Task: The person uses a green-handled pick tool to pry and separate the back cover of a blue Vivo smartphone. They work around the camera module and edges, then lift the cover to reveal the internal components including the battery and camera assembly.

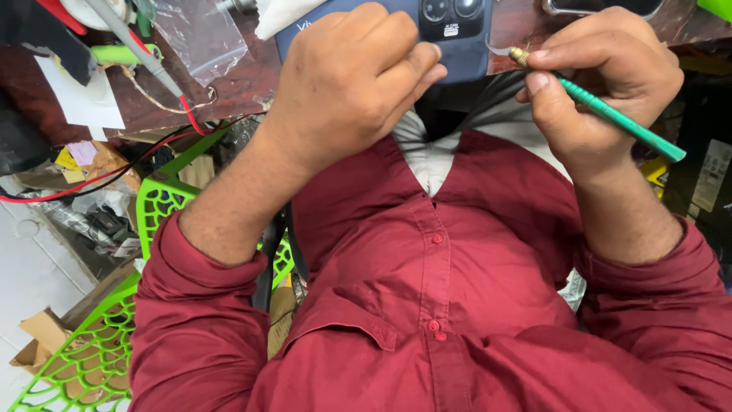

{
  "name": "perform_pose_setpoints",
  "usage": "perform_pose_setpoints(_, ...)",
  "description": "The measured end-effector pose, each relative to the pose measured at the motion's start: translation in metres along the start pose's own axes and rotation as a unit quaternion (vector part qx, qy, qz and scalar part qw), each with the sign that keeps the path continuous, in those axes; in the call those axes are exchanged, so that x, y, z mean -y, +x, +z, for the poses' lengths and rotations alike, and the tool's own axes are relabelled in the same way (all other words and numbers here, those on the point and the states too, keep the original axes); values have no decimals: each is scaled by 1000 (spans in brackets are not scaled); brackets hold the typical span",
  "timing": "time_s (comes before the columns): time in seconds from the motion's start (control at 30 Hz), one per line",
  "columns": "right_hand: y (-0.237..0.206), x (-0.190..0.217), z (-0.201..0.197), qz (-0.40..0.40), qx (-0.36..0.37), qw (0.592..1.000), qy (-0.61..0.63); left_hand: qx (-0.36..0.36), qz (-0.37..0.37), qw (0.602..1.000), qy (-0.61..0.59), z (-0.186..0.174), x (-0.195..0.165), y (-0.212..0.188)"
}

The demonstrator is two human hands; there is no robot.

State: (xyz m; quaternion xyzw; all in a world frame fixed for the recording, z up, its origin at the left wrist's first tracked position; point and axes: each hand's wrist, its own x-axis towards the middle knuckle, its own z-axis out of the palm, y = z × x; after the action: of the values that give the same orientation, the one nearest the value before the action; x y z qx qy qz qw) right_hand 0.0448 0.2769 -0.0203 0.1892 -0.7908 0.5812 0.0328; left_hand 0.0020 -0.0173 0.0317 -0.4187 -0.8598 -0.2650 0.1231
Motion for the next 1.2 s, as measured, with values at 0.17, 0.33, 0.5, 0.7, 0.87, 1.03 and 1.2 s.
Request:
perform_pose_setpoints(0.17, 2, 2, -1, -7, 8, 1000, -16, -10, -6, 1000, -11, -2, 0, 1)
perform_pose_setpoints(0.33, 5, 3, 1, -10, 8, 1000, -28, 16, 6, 1000, 19, -3, 0, 2)
perform_pose_setpoints(0.5, 3, 3, 0, -11, 12, 1000, -18, 31, 2, 999, 36, 3, -1, 4)
perform_pose_setpoints(0.7, -2, -1, -1, -3, 12, 1000, -18, 15, 16, 999, 40, 10, 3, 8)
perform_pose_setpoints(0.87, -3, -1, -2, -10, 13, 1000, -12, 16, 12, 999, 47, 13, 3, 10)
perform_pose_setpoints(1.03, -1, -1, -3, -18, 18, 999, -43, 19, 3, 998, 52, 13, 3, 9)
perform_pose_setpoints(1.2, -2, -2, -3, -10, 14, 1000, -20, 16, 6, 999, 38, 10, 5, 8)
